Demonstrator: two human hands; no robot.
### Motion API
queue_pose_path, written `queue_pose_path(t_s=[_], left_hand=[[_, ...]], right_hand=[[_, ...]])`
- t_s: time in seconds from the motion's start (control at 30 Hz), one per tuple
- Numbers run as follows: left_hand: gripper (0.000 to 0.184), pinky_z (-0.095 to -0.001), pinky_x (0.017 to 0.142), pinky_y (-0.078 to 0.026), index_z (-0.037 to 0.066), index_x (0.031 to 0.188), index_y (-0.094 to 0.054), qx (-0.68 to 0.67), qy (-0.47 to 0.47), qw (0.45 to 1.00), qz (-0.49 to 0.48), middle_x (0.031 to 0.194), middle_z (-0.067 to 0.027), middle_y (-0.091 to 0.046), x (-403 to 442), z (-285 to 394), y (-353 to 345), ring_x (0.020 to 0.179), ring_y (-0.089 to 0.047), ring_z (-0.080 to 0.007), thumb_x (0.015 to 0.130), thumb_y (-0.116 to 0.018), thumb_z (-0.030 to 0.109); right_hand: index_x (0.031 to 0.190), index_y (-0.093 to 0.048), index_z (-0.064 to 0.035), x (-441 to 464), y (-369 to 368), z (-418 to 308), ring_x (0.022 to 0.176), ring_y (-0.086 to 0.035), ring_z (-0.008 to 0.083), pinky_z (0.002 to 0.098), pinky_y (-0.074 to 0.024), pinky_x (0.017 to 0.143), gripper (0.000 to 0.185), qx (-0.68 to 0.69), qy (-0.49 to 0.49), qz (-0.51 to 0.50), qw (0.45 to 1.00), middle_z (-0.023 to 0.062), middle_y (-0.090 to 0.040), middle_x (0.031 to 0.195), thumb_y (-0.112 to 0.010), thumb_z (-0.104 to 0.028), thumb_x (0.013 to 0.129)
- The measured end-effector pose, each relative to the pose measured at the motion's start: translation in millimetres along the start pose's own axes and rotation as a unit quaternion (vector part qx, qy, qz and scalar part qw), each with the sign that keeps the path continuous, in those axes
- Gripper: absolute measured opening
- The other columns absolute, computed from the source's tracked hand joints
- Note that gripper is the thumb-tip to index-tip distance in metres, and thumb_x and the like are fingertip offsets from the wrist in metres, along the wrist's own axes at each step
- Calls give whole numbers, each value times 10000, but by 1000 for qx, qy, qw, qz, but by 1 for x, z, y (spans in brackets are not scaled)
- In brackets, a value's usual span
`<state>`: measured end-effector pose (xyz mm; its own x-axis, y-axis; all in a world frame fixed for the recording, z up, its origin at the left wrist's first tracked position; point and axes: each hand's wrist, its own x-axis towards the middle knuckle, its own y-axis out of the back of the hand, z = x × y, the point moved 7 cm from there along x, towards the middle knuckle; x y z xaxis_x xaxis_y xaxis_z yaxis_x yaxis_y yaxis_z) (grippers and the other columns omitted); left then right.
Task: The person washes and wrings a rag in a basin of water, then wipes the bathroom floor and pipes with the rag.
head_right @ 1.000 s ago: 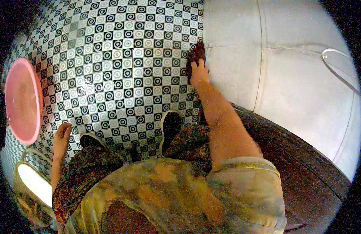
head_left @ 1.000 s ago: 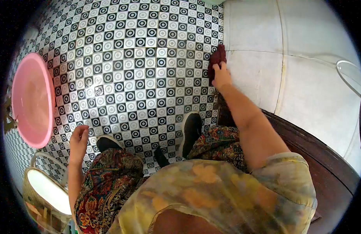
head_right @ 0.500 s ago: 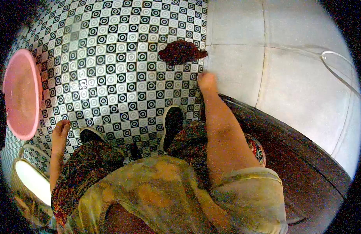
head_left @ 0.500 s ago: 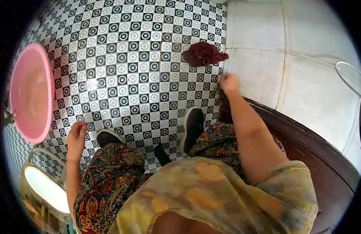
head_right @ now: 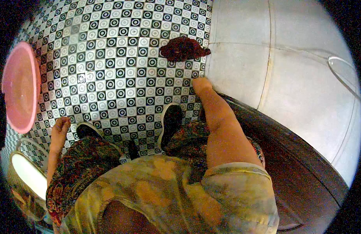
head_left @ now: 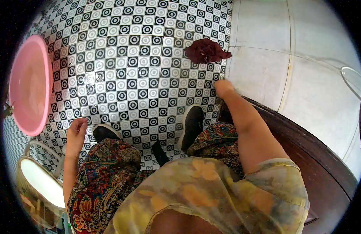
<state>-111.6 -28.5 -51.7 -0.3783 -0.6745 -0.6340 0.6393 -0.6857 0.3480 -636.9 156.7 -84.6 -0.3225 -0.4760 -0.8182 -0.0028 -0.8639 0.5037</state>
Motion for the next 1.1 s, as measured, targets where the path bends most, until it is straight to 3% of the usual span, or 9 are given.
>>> queue_pose_path(t_s=[0.13, 0.2, 0.33, 0.37, 0.4, 0.5, 0.7, 0.87, 1.1], left_hand=[[166, -199, 608, -386, -3, 944, -535, 4, 5, 1000, -8, 763, -6, -546, 0, 11, 0, 657, -455, -63, 835, -499, 117], [170, -213, 663, -390, -1, 947, -527, -12, 25, 999, -15, 793, -17, -544, 2, 3, 2, 716, -471, -85, 837, -498, 126], [160, -222, 706, -389, 8, 934, -518, -18, 52, 998, -22, 813, -20, -536, 3, 9, 0, 769, -480, -101, 841, -496, 136], [156, -220, 702, -387, 12, 930, -519, -13, 57, 998, -23, 809, -17, -532, 2, 9, 2, 767, -478, -98, 842, -497, 138], [156, -210, 571, -387, 15, 939, -546, -23, 7, 1000, 9, 753, -3, -542, 5, 10, 2, 641, -455, -68, 828, -502, 116], [162, -223, 671, -397, 19, 943, -525, -7, -18, 1000, 14, 792, -16, -527, 6, 11, 2, 737, -469, -89, 832, -514, 136], [130, -227, 712, -440, -8, 924, -547, -17, -100, 994, 28, 843, -57, -584, 11, 83, 6, 773, -537, -107, 810, -540, 53], [229, -240, 768, -434, 16, 1026, -555, -105, -126, 986, 26, 901, -37, -588, 14, 129, 9, 841, -530, -90, 811, -562, 94], [353, -206, 680, -426, 28, 1087, -521, -104, -159, 980, 64, 806, -1, -544, 12, 149, 24, 724, -501, -65, 756, -626, 88]], right_hand=[[776, -609, -26, 15, -2, 13, 657, -604, 251, 343, -477, 572, 138, 98, 50, 21, 994, 125, -629, 754, -510, -117, 745], [760, -607, -53, 17, 4, 20, 532, -556, 136, 258, -423, 459, 118, 483, 16, -62, 873, 64, -619, 655, -533, -144, 771], [763, -597, -66, -12, 60, 6, 526, -514, 59, 190, -372, 439, 117, 516, 28, -183, 836, 18, -607, 662, -562, -176, 786], [763, -597, -66, -15, 75, 1, 526, -514, 59, 190, -372, 439, 117, 511, 35, -181, 839, 18, -607, 662, -562, -176, 786], [764, -596, -66, -16, 95, -11, 538, -517, 58, 187, -374, 451, 114, 527, 76, -166, 830, 17, -609, 673, -563, -173, 788], [774, -609, -83, -11, 138, -50, 611, -545, 51, 186, -394, 502, 145, 540, 176, -137, 811, -8, -623, 712, -564, -219, 800], [846, -597, -42, -38, 226, -167, 624, -559, 70, 198, -423, 547, 155, 569, 366, -88, 731, 14, -621, 738, -562, -185, 800], [963, -565, -13, -73, 266, -246, 678, -546, 87, 212, -435, 603, 172, 562, 490, -90, 661, 48, -607, 793, -491, -79, 823], [1048, -510, -1, -87, 267, -296, 748, -536, 110, 233, -437, 668, 236, 576, 529, -115, 613, 70, -584, 879, -450, -3, 820]])
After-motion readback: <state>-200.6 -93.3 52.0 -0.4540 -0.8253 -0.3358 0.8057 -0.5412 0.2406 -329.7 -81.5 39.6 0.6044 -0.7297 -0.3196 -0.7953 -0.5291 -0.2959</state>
